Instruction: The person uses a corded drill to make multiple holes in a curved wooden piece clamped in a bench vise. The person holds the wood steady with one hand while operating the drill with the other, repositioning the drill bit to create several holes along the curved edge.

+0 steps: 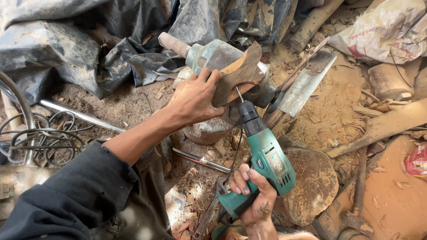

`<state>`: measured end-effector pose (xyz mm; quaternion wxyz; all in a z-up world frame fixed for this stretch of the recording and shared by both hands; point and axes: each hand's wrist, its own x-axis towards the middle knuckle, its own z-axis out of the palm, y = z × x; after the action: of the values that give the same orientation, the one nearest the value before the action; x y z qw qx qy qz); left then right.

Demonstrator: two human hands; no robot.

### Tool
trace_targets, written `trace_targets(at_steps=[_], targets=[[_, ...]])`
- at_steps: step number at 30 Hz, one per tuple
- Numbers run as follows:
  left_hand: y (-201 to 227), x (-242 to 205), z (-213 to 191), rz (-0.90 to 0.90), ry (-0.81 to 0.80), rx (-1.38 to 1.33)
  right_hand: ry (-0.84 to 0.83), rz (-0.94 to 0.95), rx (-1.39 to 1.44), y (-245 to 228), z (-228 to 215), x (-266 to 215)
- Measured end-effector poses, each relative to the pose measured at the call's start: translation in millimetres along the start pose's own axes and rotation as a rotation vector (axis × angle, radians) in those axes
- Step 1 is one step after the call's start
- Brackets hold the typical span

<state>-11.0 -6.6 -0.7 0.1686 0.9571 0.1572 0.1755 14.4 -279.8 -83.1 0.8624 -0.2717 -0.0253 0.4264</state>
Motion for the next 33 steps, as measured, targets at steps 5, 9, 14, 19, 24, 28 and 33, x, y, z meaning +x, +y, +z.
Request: trace_targets(at_steps=[5, 9, 14, 19, 24, 28, 33], targets=[[-8, 3, -6, 0.022, -0.022, -0.025, 0.054, -0.046, -0.119, -8, -2, -14], [-9, -1, -6, 0.010, -0.040, -0.052, 0.103, -0.042, -0.115, -10, -4, -23], [-8, 2, -13, 0.005, -0.043, -0.050, 0.043, -0.036, -0.103, -9, -6, -25], [-6, 0, -13, 0.024, -0.068, -0.043, 0.047, -0.002, -0.074, -8, -18, -19], [-8, 1, -17, 0.058, -0.065, -0.047, 0.023, 0.002, -0.058, -7, -19, -6], [-10, 2, -17, 0.065, -0.073, -0.032, 0.055, 0.000, -0.083, -9, -11, -3], [-9, 1, -9, 0.037, -0.080, -0.033, 0.002, -0.110, -0.233, 8, 7, -6]])
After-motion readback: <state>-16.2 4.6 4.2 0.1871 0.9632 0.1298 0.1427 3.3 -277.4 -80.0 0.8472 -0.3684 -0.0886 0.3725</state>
